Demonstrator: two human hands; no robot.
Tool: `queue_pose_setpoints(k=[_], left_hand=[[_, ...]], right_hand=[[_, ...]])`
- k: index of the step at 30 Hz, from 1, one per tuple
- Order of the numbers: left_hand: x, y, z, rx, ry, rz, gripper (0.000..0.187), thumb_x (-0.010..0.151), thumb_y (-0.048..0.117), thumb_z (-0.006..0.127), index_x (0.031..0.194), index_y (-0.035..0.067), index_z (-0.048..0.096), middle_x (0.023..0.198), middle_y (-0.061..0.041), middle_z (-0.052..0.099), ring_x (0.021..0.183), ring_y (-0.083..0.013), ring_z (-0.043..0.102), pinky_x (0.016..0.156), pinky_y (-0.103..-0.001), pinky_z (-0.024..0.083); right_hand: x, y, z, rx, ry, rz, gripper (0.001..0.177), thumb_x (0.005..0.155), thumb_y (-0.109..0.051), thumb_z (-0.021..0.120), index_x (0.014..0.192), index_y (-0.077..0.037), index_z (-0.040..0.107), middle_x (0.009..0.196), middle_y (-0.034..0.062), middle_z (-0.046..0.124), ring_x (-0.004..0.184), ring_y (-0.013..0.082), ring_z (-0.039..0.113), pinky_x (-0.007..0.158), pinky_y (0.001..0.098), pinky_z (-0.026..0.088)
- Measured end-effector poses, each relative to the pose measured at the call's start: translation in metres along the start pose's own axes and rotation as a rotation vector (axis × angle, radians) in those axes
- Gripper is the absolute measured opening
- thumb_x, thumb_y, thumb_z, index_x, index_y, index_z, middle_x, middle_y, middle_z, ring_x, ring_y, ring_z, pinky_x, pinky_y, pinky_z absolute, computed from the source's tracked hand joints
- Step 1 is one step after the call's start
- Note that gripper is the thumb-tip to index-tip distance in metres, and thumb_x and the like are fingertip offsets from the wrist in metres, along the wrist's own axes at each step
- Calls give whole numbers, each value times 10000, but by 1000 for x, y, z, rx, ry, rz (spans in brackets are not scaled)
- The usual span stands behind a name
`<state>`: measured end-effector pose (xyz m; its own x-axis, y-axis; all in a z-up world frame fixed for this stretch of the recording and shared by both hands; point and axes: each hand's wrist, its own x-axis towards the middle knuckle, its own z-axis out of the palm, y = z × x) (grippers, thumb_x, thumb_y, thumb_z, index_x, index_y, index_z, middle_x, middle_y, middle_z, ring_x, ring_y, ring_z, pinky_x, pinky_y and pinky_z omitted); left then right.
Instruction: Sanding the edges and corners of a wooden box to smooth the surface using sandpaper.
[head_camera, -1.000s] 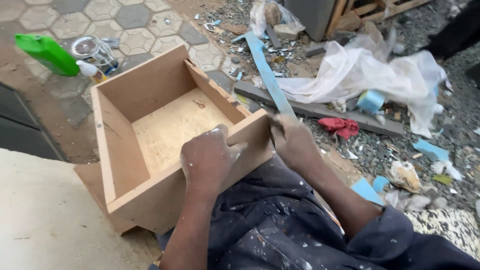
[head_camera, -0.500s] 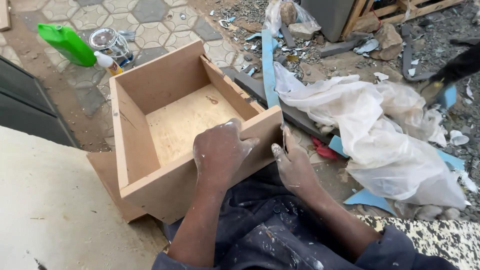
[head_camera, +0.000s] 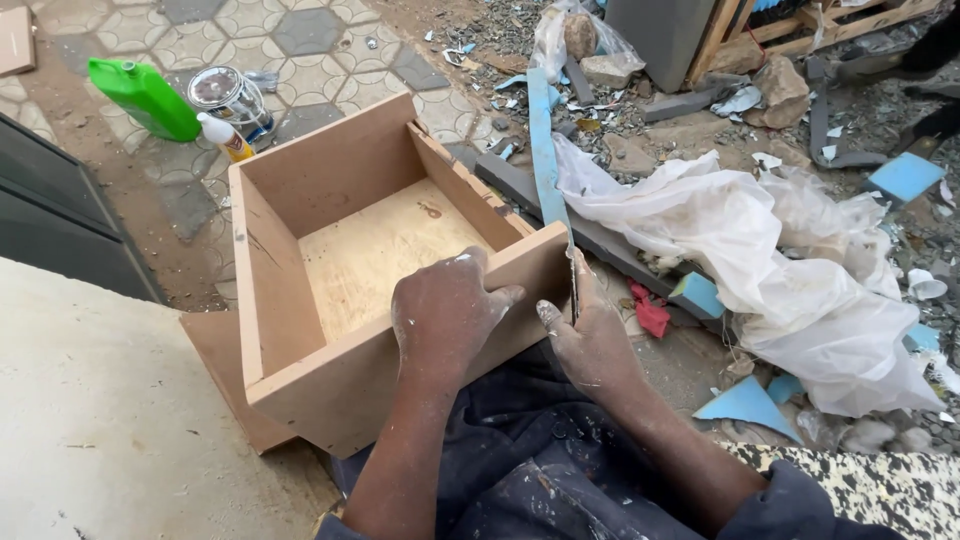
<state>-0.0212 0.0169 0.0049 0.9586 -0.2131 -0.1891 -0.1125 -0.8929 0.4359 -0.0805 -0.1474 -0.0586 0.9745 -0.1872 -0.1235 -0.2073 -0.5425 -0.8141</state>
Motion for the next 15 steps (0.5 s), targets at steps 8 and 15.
queue_pose_setpoints(k=[8, 15], left_hand=[[0, 1, 1, 5, 33, 7, 387, 826, 432, 798, 938, 69, 721, 727, -142, 734, 772, -330, 777, 717, -430, 609], [2, -1, 0, 8, 42, 34, 402, 806, 436, 791, 940, 61, 734, 735, -164, 736, 819, -394, 767, 713, -497, 595]], right_hand=[[0, 3, 0, 5, -7, 12, 790, 916, -213, 632, 1603, -60, 275, 1590, 242, 369, 1483, 416, 315, 1218, 521, 264], [-1, 1, -2, 9, -1, 3, 814, 884, -205, 664, 1600, -81, 298, 1577, 261, 369, 1469, 425, 329, 1215, 524, 267]])
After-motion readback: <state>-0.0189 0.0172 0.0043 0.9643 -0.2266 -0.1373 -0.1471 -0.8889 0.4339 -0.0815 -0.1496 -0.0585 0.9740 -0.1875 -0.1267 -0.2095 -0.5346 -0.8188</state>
